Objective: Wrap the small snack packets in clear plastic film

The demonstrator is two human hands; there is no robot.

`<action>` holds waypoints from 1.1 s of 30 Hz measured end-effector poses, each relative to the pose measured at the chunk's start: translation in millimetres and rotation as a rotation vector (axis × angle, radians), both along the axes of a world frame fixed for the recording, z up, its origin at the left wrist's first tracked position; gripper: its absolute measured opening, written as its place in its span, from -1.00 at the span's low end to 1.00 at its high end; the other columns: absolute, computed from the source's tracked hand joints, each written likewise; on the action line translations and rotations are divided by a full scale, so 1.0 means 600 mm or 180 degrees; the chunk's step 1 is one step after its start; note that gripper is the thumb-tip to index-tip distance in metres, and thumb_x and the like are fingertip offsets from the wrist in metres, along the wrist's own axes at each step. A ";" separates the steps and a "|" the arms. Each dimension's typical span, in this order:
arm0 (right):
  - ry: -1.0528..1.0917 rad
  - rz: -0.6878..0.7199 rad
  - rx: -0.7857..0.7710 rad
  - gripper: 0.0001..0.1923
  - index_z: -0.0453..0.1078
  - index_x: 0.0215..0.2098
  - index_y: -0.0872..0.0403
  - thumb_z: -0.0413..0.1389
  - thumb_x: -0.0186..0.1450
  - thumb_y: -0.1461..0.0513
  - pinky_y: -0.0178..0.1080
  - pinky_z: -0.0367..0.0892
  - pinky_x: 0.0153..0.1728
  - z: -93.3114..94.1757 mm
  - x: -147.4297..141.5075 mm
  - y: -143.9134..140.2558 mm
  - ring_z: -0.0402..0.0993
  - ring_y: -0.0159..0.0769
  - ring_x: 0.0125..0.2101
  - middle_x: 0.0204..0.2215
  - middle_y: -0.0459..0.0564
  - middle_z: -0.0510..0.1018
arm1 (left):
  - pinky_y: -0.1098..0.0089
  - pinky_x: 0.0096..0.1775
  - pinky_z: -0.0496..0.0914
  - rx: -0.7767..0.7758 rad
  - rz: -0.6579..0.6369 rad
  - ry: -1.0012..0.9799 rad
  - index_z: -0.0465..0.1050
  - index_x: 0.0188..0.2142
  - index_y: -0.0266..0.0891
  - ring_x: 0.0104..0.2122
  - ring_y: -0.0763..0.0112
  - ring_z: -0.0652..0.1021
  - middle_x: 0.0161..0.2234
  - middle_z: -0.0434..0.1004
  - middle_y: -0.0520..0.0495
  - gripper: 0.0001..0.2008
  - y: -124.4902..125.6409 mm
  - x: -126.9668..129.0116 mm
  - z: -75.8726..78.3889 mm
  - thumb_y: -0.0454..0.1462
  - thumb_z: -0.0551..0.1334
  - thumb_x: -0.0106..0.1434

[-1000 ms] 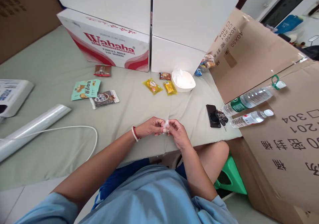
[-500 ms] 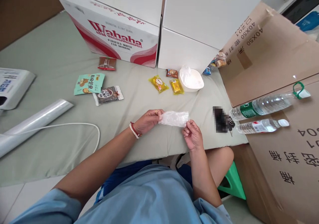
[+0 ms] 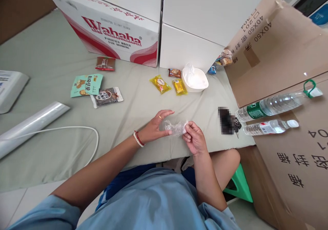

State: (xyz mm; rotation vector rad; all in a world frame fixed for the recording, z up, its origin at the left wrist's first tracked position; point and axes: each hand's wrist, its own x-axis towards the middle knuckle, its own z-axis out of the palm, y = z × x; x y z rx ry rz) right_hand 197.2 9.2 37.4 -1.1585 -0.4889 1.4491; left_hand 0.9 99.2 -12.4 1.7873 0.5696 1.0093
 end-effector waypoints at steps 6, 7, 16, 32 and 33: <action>-0.0120 -0.0145 -0.0014 -0.66 0.45 -0.33 0.06 0.48 0.08 0.17 -0.52 0.08 -0.66 -0.002 0.012 0.002 0.03 -0.62 -0.63 -0.54 -0.25 0.27 | 0.29 -0.18 0.39 -0.1171 0.0563 -0.0278 0.48 -0.37 -0.18 -0.37 0.34 0.50 -0.44 0.52 -0.01 -0.72 0.011 0.002 -0.006 -0.03 0.29 0.30; -0.0176 -0.0201 -0.0010 -0.66 0.46 -0.33 0.06 0.49 0.07 0.16 -0.51 0.08 -0.66 -0.003 0.018 0.002 0.05 -0.61 -0.62 -0.54 -0.24 0.29 | 0.33 -0.22 0.38 -0.1500 0.0637 -0.0497 0.46 -0.38 -0.18 -0.40 0.37 0.49 -0.46 0.50 0.01 -0.71 0.016 0.000 -0.005 -0.02 0.31 0.27; -0.0683 -0.0304 -0.0100 -0.64 0.50 -0.34 0.07 0.50 0.04 0.11 -0.46 0.08 -0.61 -0.018 0.027 0.001 0.12 -0.57 -0.59 -0.50 -0.17 0.42 | 0.40 -0.26 0.43 -0.2914 0.0517 -0.1653 0.38 -0.39 -0.20 -0.35 0.40 0.60 -0.39 0.54 0.03 -0.64 0.034 -0.008 0.007 -0.02 0.43 0.13; -0.2641 -0.0956 0.0730 -0.70 0.55 -0.09 -0.04 0.33 0.26 0.05 -0.31 0.31 -0.45 -0.004 0.043 -0.011 0.37 -0.39 -0.40 -0.10 -0.01 0.57 | 0.36 -0.14 0.49 -0.3169 0.0786 -0.2368 0.40 -0.34 -0.20 -0.26 0.44 0.61 -0.24 0.61 0.00 -0.73 0.046 -0.029 0.016 -0.22 0.46 0.08; -0.2377 -0.0807 0.0522 -0.61 0.51 0.00 -0.06 0.32 0.26 0.01 -0.32 0.30 -0.48 -0.006 0.038 -0.008 0.38 -0.40 -0.41 -0.08 0.00 0.57 | 0.35 -0.14 0.50 -0.3195 0.0761 -0.2354 0.41 -0.35 -0.21 -0.26 0.43 0.62 -0.25 0.61 -0.01 -0.76 0.046 -0.029 0.016 -0.24 0.44 0.08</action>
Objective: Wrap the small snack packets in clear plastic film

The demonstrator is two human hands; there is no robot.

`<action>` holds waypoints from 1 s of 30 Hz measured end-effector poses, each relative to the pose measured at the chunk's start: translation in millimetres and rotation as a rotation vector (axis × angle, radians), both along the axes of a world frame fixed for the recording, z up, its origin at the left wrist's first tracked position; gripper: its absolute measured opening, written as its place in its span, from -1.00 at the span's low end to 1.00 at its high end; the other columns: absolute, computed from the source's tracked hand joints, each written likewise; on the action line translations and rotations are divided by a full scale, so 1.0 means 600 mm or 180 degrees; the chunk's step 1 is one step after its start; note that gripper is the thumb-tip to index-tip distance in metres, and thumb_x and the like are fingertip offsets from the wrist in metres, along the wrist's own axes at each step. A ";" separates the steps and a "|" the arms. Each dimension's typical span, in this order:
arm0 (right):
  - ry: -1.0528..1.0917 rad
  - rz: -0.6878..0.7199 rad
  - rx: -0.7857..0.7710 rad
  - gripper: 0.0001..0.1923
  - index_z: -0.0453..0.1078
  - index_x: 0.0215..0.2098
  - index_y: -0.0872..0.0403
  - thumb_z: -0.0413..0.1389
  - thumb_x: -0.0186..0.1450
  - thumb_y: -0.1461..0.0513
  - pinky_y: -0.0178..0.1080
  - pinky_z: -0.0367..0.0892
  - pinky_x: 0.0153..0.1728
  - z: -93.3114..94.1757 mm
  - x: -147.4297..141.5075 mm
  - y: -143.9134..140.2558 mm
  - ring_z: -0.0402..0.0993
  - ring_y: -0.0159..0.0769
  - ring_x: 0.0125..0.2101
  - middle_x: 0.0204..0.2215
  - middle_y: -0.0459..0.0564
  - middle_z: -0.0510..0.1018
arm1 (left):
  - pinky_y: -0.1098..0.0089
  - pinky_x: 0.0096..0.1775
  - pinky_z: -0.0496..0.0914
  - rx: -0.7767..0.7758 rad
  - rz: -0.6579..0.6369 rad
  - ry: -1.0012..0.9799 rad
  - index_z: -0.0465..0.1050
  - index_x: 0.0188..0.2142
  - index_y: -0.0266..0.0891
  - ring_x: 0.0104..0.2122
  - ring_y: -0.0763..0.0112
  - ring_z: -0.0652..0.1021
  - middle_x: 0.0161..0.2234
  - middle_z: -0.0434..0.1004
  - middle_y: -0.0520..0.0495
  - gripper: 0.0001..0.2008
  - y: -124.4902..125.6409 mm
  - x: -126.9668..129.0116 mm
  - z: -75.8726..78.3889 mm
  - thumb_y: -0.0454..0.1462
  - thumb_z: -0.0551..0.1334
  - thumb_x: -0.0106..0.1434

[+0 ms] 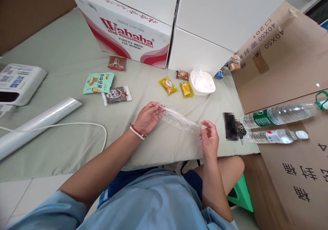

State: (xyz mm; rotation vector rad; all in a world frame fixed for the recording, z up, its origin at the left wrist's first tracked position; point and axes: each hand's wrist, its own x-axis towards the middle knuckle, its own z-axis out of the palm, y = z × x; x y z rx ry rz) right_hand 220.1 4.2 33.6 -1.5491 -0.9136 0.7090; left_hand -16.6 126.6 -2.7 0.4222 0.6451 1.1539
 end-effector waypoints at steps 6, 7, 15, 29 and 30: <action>0.0889 0.0379 -0.0919 -0.06 0.25 0.26 -0.05 0.49 -0.01 0.05 -0.38 0.27 -0.59 -0.021 -0.049 0.029 0.38 -0.38 -0.45 -0.23 -0.04 0.60 | 0.42 -0.26 0.45 -0.0018 -0.0124 -0.0036 0.40 -0.46 -0.23 -0.28 0.42 0.59 -0.30 0.58 -0.02 -0.83 -0.004 0.007 -0.001 -0.40 0.34 -0.07; 0.0873 0.0279 -0.0845 -0.08 0.25 0.25 -0.04 0.49 -0.01 0.08 -0.39 0.25 -0.59 -0.024 -0.053 0.034 0.33 -0.41 -0.49 -0.30 -0.09 0.59 | 0.45 -0.31 0.42 -0.0016 -0.0112 -0.0035 0.39 -0.48 -0.24 -0.32 0.46 0.56 -0.32 0.56 -0.01 -0.82 -0.004 0.007 -0.002 -0.43 0.32 -0.11; 0.0760 -0.0008 -0.0154 -0.22 0.28 0.17 -0.06 0.42 0.02 0.20 -0.42 0.10 -0.59 -0.017 -0.025 0.049 0.15 -0.52 -0.56 -0.37 -0.22 0.46 | 0.46 -0.51 0.17 0.0102 -0.0174 0.0188 0.41 -0.30 -0.19 -0.50 0.53 0.34 -0.30 0.43 0.01 -0.78 -0.005 -0.005 0.014 -0.15 0.27 0.09; 0.0184 0.0463 -0.0396 -0.44 0.46 0.07 -0.03 0.42 0.12 0.14 -0.38 0.20 -0.49 0.003 -0.005 0.031 0.36 -0.41 -0.42 -0.34 -0.12 0.55 | 0.41 -0.48 0.06 0.0966 0.0203 0.2513 0.45 -0.47 -0.17 -0.61 0.50 0.17 -0.66 0.14 0.18 -0.77 -0.007 0.004 -0.010 -0.10 0.31 0.21; 0.0192 0.0427 -0.0412 -0.55 0.52 -0.05 0.00 0.43 0.11 0.12 -0.38 0.16 -0.52 0.000 -0.002 0.029 0.32 -0.42 -0.44 -0.35 -0.10 0.55 | 0.41 -0.48 0.06 0.0855 0.0350 0.2408 0.43 -0.47 -0.17 -0.60 0.51 0.16 -0.65 0.14 0.18 -0.76 -0.004 0.003 -0.010 -0.09 0.31 0.21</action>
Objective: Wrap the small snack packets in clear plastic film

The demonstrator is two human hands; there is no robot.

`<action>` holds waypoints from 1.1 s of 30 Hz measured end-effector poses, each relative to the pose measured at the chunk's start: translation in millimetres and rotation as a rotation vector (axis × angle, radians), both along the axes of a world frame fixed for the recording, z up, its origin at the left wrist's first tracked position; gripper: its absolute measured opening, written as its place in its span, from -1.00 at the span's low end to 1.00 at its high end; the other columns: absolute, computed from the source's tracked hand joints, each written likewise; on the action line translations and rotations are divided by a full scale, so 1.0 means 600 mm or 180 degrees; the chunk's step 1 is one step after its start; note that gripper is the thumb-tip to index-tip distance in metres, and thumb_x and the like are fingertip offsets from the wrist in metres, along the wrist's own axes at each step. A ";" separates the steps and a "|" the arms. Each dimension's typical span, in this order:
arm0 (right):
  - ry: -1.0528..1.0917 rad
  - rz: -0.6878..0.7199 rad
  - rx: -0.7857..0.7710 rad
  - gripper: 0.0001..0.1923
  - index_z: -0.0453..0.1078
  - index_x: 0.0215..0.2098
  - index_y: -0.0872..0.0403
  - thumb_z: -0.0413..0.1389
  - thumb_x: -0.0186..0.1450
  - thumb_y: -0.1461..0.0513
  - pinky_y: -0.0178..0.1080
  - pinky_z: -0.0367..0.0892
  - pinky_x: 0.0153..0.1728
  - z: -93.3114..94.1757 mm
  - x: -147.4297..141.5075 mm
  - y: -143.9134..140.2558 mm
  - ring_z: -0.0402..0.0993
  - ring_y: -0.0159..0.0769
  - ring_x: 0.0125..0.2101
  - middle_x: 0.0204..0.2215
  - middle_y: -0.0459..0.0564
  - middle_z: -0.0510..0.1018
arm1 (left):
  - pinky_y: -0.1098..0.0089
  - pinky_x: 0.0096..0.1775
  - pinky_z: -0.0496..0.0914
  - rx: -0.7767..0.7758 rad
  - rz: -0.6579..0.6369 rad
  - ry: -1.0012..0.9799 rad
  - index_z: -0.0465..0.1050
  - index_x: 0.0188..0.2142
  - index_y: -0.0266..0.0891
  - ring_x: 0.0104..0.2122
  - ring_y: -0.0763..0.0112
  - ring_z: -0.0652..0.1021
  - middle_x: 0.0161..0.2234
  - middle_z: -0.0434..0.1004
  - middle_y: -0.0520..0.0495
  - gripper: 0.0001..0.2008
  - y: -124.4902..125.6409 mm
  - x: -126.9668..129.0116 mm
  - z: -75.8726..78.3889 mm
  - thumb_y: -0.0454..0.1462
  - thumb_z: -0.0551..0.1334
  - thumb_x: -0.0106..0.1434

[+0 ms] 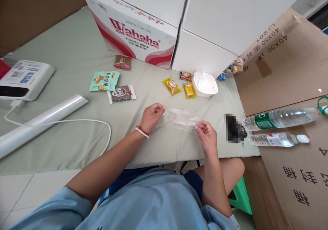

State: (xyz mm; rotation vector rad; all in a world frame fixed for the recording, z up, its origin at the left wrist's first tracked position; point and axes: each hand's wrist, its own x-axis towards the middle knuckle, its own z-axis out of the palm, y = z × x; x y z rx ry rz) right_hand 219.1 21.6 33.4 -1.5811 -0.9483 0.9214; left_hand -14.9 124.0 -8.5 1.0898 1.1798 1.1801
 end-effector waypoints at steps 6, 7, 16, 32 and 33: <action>0.0045 -0.0152 -0.0119 -0.68 0.56 -0.24 0.05 0.43 0.12 0.07 -0.37 0.00 -0.59 -0.009 0.015 -0.018 0.11 -0.51 -0.57 -0.41 -0.13 0.52 | 0.44 -0.48 0.12 -0.0268 0.0496 -0.0707 0.37 -0.44 -0.18 -0.57 0.52 0.22 -0.59 0.25 0.16 -0.77 0.008 0.000 -0.001 -0.11 0.32 0.18; 0.0041 -0.0170 -0.0123 -0.68 0.56 -0.25 0.05 0.42 0.12 0.06 -0.37 -0.01 -0.60 -0.009 0.019 -0.021 0.09 -0.51 -0.58 -0.43 -0.13 0.51 | 0.44 -0.47 0.13 -0.0334 0.0508 -0.0784 0.37 -0.44 -0.17 -0.57 0.52 0.23 -0.59 0.26 0.15 -0.79 0.009 0.000 -0.002 -0.13 0.31 0.17; -0.0626 0.0174 0.0151 -0.79 0.63 -0.22 -0.02 0.35 0.24 0.06 -0.27 0.23 -0.43 0.001 0.041 -0.043 0.28 -0.37 -0.48 -0.39 -0.08 0.55 | 0.35 -0.12 0.38 -0.0175 0.0199 -0.0600 0.49 -0.17 -0.17 -0.17 0.34 0.52 -0.19 0.56 -0.04 -0.74 0.016 -0.026 0.016 -0.18 0.31 0.13; -0.0601 -0.0136 0.0210 -0.68 0.58 -0.12 0.01 0.37 0.22 0.05 -0.31 0.18 -0.48 0.004 0.038 -0.037 0.24 -0.44 -0.50 -0.42 -0.12 0.48 | 0.41 -0.46 0.13 0.0305 0.0017 0.0220 0.46 -0.39 -0.17 -0.57 0.46 0.25 -0.60 0.23 0.14 -0.74 0.009 -0.022 0.004 -0.06 0.25 0.31; -0.0518 -0.0187 0.0177 -0.66 0.57 -0.13 0.02 0.38 0.20 0.05 -0.32 0.16 -0.50 0.003 0.042 -0.040 0.22 -0.44 -0.51 -0.41 -0.11 0.49 | 0.41 -0.46 0.14 0.0222 0.0134 0.0155 0.45 -0.38 -0.16 -0.57 0.46 0.25 -0.61 0.22 0.14 -0.73 0.012 -0.023 0.002 -0.04 0.24 0.32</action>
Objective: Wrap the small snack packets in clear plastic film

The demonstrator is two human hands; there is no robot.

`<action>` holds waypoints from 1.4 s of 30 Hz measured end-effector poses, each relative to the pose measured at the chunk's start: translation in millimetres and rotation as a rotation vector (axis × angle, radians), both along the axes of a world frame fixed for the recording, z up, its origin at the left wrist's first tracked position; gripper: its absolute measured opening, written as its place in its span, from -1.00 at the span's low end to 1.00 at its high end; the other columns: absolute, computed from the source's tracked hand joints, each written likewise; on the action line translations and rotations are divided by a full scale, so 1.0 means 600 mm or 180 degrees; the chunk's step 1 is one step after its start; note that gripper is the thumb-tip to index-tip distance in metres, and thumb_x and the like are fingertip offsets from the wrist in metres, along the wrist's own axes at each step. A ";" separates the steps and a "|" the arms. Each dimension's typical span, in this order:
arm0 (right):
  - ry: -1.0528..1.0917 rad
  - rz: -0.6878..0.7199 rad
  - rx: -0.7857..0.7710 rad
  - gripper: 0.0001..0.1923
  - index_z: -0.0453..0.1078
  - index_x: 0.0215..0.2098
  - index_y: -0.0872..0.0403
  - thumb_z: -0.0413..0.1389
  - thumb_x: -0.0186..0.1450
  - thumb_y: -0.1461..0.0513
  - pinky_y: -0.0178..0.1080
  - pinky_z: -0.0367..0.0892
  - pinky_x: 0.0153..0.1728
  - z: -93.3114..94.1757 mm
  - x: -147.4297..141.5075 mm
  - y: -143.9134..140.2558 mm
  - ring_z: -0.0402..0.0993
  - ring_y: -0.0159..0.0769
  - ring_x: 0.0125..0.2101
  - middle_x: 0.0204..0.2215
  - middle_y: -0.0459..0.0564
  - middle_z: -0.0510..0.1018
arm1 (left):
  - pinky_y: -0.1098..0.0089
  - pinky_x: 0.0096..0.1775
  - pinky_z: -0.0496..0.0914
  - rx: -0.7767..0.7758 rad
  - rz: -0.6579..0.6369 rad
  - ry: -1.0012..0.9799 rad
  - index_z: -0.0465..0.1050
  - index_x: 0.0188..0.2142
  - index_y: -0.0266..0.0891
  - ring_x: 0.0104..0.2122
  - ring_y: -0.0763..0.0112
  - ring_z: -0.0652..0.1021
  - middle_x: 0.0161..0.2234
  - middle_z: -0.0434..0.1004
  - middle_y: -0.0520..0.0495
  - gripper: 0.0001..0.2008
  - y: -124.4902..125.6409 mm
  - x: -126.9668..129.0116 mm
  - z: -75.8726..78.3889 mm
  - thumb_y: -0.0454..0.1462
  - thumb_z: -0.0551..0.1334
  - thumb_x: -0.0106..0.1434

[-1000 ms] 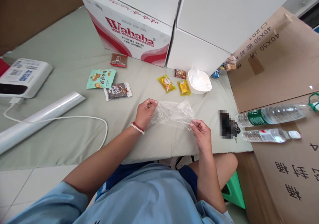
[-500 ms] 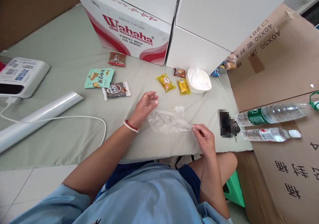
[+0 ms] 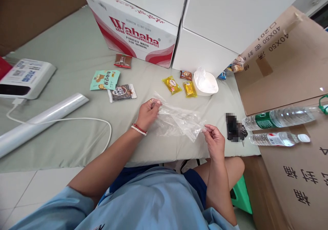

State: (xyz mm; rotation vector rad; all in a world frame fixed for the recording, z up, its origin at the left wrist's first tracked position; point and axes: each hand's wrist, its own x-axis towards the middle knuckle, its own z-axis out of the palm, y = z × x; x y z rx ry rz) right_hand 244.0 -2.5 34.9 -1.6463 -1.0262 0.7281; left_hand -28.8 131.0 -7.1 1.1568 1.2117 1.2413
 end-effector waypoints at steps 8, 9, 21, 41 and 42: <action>-0.0240 0.0907 -0.1292 -0.53 0.56 -0.15 0.08 0.34 0.19 -0.10 -0.27 0.30 -0.40 0.014 0.043 -0.041 0.35 -0.34 -0.44 -0.43 -0.05 0.53 | 0.41 -0.42 0.24 -0.0014 0.0407 0.0398 0.45 -0.35 -0.17 -0.55 0.42 0.31 -0.61 0.19 0.13 -0.60 0.009 -0.004 -0.018 0.02 0.05 0.44; -0.0404 0.1141 -0.1464 -0.51 0.57 -0.12 0.07 0.32 0.19 -0.12 -0.23 0.37 -0.32 0.019 0.048 -0.042 0.43 -0.26 -0.35 -0.37 -0.01 0.57 | 0.40 -0.42 0.24 -0.0014 0.0376 0.0484 0.46 -0.35 -0.17 -0.54 0.41 0.32 -0.61 0.20 0.13 -0.58 0.009 -0.004 -0.019 0.03 0.03 0.44; -0.0195 0.0958 -0.0832 -0.27 0.39 0.16 0.02 0.33 0.13 -0.13 -0.11 0.47 -0.12 -0.008 -0.015 0.126 0.56 -0.18 -0.18 -0.15 0.06 0.64 | 0.37 -0.28 0.33 0.0089 -0.0220 0.1138 0.56 -0.19 -0.21 -0.41 0.35 0.47 -0.51 0.42 0.06 -0.56 0.004 0.001 -0.015 0.00 0.01 0.44; -0.0136 -0.0130 -0.0673 -0.53 0.40 -0.36 0.05 0.30 0.02 -0.13 -0.35 0.15 -0.61 -0.030 -0.010 0.201 0.28 -0.40 -0.56 -0.54 -0.11 0.48 | 0.21 0.02 0.43 -0.0223 0.0029 0.2386 0.51 0.10 -0.24 -0.04 0.08 0.64 -0.07 0.69 -0.25 -0.57 0.009 -0.019 0.015 -0.17 -0.05 0.51; -0.0167 -0.0177 -0.0693 -0.53 0.38 -0.39 0.05 0.29 0.01 -0.13 -0.35 0.11 -0.63 -0.039 -0.003 0.205 0.24 -0.41 -0.58 -0.56 -0.12 0.46 | 0.19 0.01 0.43 -0.0302 0.0053 0.2496 0.51 0.11 -0.23 -0.05 0.06 0.64 -0.08 0.69 -0.25 -0.59 0.011 -0.022 0.017 -0.19 -0.04 0.50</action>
